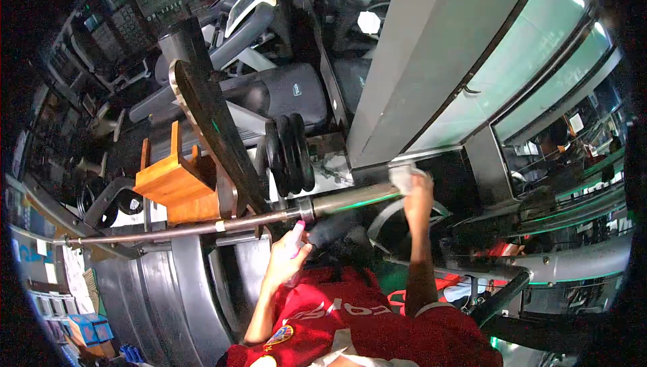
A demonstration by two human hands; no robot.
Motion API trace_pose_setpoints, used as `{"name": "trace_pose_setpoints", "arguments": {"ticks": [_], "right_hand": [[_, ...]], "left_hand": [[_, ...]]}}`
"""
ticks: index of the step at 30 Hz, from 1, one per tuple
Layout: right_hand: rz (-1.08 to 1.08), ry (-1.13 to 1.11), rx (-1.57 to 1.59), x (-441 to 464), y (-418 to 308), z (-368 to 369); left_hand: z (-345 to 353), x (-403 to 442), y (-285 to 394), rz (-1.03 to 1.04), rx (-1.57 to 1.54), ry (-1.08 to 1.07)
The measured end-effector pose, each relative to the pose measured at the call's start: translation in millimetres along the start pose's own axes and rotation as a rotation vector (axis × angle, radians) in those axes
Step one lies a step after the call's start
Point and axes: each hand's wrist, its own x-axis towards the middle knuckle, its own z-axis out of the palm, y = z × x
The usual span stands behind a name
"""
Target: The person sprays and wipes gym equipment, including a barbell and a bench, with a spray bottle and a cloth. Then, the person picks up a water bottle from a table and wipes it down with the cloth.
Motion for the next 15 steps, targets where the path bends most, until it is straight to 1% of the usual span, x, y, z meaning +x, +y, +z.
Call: {"name": "trace_pose_setpoints", "arguments": {"ticks": [1,2,3,5,7,9,11,15], "right_hand": [[-0.017,0.03,-0.141,7,7,-9],[0.003,-0.024,-0.151,14,8,-11],[-0.002,-0.027,-0.152,17,-4,-14],[0.101,-0.249,0.129,14,-42,-8],[-0.136,-0.422,0.19,-4,-70,38],[-0.394,-0.519,0.163,-27,-134,32],[-0.316,-0.436,0.266,-56,-167,49],[-0.392,-0.416,0.294,-60,-156,44]], "left_hand": [[-1,-2,-1,-0.017,0.002,0.006],[0,-3,-2,-0.029,-0.017,0.015],[2,-4,-5,-0.032,-0.02,0.018],[5,-4,-12,-0.02,-0.016,0.04],[6,-3,-7,-0.055,-0.016,0.013],[8,-3,-5,-0.095,-0.014,-0.014],[10,-3,-7,0.006,-0.019,0.03],[7,-5,-5,-0.023,-0.052,0.066]]}}
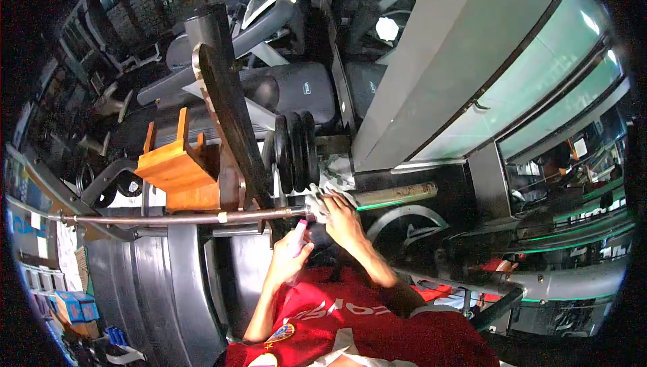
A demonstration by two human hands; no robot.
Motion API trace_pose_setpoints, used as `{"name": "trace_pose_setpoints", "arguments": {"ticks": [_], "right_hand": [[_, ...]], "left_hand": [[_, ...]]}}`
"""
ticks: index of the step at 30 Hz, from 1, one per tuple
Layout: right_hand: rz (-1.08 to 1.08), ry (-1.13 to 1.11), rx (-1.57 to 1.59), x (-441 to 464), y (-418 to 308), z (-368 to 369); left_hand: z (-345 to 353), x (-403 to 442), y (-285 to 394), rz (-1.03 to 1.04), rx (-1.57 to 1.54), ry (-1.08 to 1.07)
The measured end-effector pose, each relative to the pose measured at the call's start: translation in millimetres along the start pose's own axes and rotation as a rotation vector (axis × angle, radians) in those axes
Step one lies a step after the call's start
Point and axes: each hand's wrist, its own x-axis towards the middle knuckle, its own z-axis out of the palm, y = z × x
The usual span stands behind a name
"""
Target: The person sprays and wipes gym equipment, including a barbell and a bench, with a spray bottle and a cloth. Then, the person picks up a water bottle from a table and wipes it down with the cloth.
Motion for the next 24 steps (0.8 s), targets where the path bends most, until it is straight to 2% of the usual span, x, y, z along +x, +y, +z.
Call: {"name": "trace_pose_setpoints", "arguments": {"ticks": [2,4,6,8,10,12,13,14,16,18,21,22,24], "right_hand": [[-0.182,-0.006,0.01,-8,6,-8],[-0.203,0.036,-0.002,-5,6,-16],[0.22,-0.279,-0.009,9,-11,-45],[0.267,-0.17,-0.006,21,-11,-55],[0.247,-0.02,0.211,33,-20,-53],[0.112,-0.02,0.231,40,-15,-23],[0.01,-0.095,0.184,40,-8,1],[0.053,-0.314,0.202,35,-8,14],[-0.41,-0.033,-0.106,18,-15,22],[-0.426,-0.097,-0.027,7,-8,19],[-0.236,-0.363,0.002,2,-17,-17],[-0.206,-0.345,0.067,1,-16,-23],[-0.056,-0.415,0.125,6,-16,-37]], "left_hand": [[-1,-2,-8,0.021,0.067,0.054],[-1,-2,-11,-0.007,0.038,0.069],[-4,1,-6,-0.022,-0.079,0.089],[-5,4,0,-0.036,-0.115,0.093],[-6,7,12,-0.028,-0.138,0.095],[-3,10,13,-0.006,-0.112,0.109],[-1,10,13,0.047,-0.104,0.144],[0,11,12,0.101,-0.095,0.185],[-4,10,19,0.127,-0.014,0.206],[-8,9,27,0.141,0.067,0.246],[-7,-1,30,0.093,0.121,0.315],[-7,-4,28,0.079,0.122,0.343],[-7,-9,27,0.034,0.072,0.235]]}}
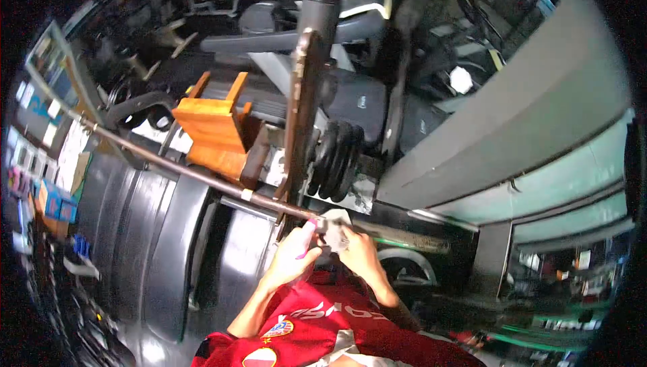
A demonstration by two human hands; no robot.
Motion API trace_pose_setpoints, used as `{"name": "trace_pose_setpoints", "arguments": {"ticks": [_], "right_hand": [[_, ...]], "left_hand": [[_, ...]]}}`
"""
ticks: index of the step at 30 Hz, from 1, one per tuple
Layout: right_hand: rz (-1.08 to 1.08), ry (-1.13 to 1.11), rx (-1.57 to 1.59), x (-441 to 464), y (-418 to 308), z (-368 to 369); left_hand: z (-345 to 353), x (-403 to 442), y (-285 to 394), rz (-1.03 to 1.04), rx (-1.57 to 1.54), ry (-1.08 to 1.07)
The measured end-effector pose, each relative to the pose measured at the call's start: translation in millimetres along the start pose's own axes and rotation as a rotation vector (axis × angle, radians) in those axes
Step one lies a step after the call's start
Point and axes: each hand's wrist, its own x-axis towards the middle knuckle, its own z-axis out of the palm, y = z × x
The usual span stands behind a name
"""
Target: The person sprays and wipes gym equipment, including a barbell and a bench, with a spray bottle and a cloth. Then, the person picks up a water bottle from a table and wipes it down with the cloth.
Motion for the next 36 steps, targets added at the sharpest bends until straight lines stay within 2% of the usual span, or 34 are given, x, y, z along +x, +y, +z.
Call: {"name": "trace_pose_setpoints", "arguments": {"ticks": [1,2,4,6,7,8,9,10,11,14,15,22,24,26,27,29,31,32,36], "right_hand": [[-0.038,0.056,0.173,4,9,0],[-0.033,0.051,0.157,7,9,-9],[-0.028,0.09,0.446,18,23,-11],[-0.066,0.049,0.695,28,25,-17],[0.042,-0.006,0.794,28,19,-21],[0.03,-0.035,0.792,31,17,-18],[0.06,-0.084,0.943,32,13,-14],[0.093,-0.138,1.092,33,11,-11],[0.056,-0.241,1.058,36,16,-4],[-0.005,-0.46,0.899,43,14,14],[0.006,-0.498,0.857,43,12,20],[-0.066,-0.757,0.809,57,-22,54],[-0.169,-0.734,0.829,61,-34,71],[-0.109,-0.815,0.843,65,-44,89],[-0.065,-0.785,0.713,64,-59,86],[0.003,-0.723,0.782,67,-64,111],[-0.008,-0.64,0.816,65,-77,127],[0.031,-0.656,0.893,64,-86,137],[0.154,-0.657,0.847,62,-106,160]], "left_hand": [[-3,-1,4,-0.069,-0.008,-0.045],[-4,-3,8,-0.084,-0.006,0.004],[-6,-12,13,-0.043,-0.042,0.078],[-3,-20,0,-0.013,0.004,0.175],[-3,-24,-3,-0.012,-0.053,0.209],[-3,-28,-2,-0.01,-0.112,0.241],[-3,-31,1,-0.021,-0.107,0.27],[-5,-34,8,-0.093,-0.235,0.299],[-7,-37,12,-0.161,-0.364,0.33],[-11,-52,5,-0.217,-0.432,0.44],[-15,-61,-2,-0.243,-0.323,0.47],[-35,-120,-21,-0.304,-0.16,0.841],[-43,-135,-25,-0.319,-0.154,0.929],[-52,-154,-35,-0.293,-0.044,1.075],[-58,-162,-41,-0.301,-0.042,1.09],[-70,-181,-50,-0.246,0.218,1.147],[-80,-200,-54,-0.312,0.099,1.162],[-87,-210,-55,-0.362,-0.015,1.168],[-110,-239,-68,-0.432,-0.176,1.159]]}}
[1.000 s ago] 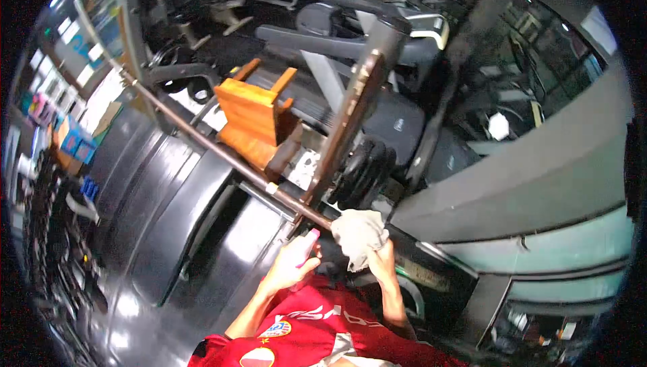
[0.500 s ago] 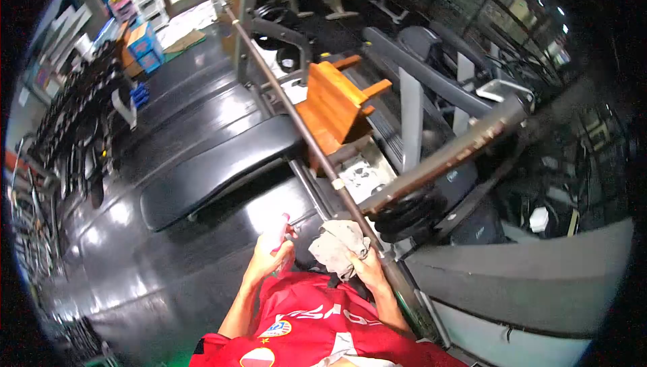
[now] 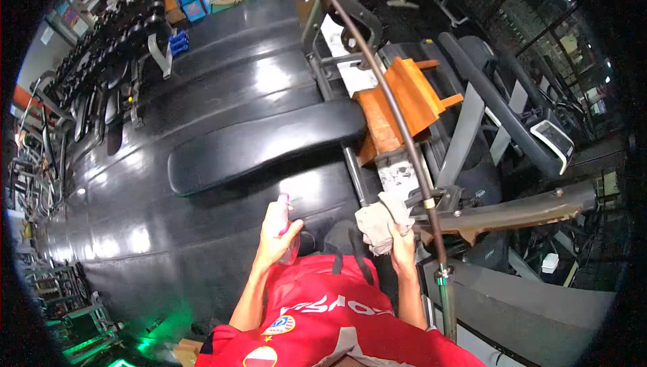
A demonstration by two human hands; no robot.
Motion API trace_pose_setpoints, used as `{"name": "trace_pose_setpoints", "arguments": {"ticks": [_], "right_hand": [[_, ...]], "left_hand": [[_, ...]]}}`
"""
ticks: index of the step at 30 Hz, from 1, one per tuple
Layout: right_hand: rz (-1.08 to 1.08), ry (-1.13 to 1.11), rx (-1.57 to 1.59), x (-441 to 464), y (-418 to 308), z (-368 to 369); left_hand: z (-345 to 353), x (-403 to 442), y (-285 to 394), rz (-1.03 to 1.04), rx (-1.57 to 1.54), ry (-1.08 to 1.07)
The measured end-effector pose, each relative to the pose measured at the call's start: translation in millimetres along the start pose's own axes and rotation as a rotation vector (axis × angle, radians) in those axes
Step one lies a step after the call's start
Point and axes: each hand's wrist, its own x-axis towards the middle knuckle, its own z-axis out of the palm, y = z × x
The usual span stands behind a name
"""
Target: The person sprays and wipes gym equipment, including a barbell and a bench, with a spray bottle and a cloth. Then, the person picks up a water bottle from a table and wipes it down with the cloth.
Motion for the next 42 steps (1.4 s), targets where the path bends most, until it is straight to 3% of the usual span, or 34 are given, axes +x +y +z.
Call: {"name": "trace_pose_setpoints", "arguments": {"ticks": [2,10,13,16,18,19,20,21,25,28,29,31,34,40,42], "right_hand": [[-0.025,0.056,-0.023,3,2,16],[0.047,0.038,-0.182,55,1,54],[0.054,0.043,-0.189,83,1,61],[0.132,0.101,-0.202,123,19,49],[0.073,0.125,-0.162,151,20,53],[0.166,0.209,-0.208,166,24,46],[0.083,0.246,-0.138,179,28,49],[0.06,0.258,-0.121,192,32,47],[0.15,0.327,-0.193,218,16,59],[0.263,0.433,-0.245,229,31,54],[0.271,0.443,-0.243,228,33,58],[0.235,0.346,0.125,227,36,66],[0.212,0.593,0.15,226,57,71],[0.015,0.643,0.269,227,85,103],[0.009,0.757,0.51,229,99,111]], "left_hand": [[-15,13,-21,0.152,0.126,0.024],[-40,54,-35,-0.014,0.072,0.041],[-35,78,-38,-0.141,-0.275,0.057],[-35,109,-55,-0.219,-0.139,0.026],[-25,134,-62,-0.236,-0.058,0.106],[-18,141,-69,-0.198,0.098,0.095],[-22,152,-71,-0.15,0.254,0.074],[-26,161,-68,-0.465,0.14,0.009],[-25,200,-81,-0.278,0.258,-0.055],[-21,224,-106,-0.467,0.191,-0.094],[-22,232,-111,-0.432,0.174,-0.09],[-26,246,-121,-0.463,0.112,-0.106],[-26,268,-135,-0.501,0.063,-0.157],[-36,314,-172,-0.426,0.109,-0.324],[-30,328,-184,-0.464,0.15,-0.407]]}}
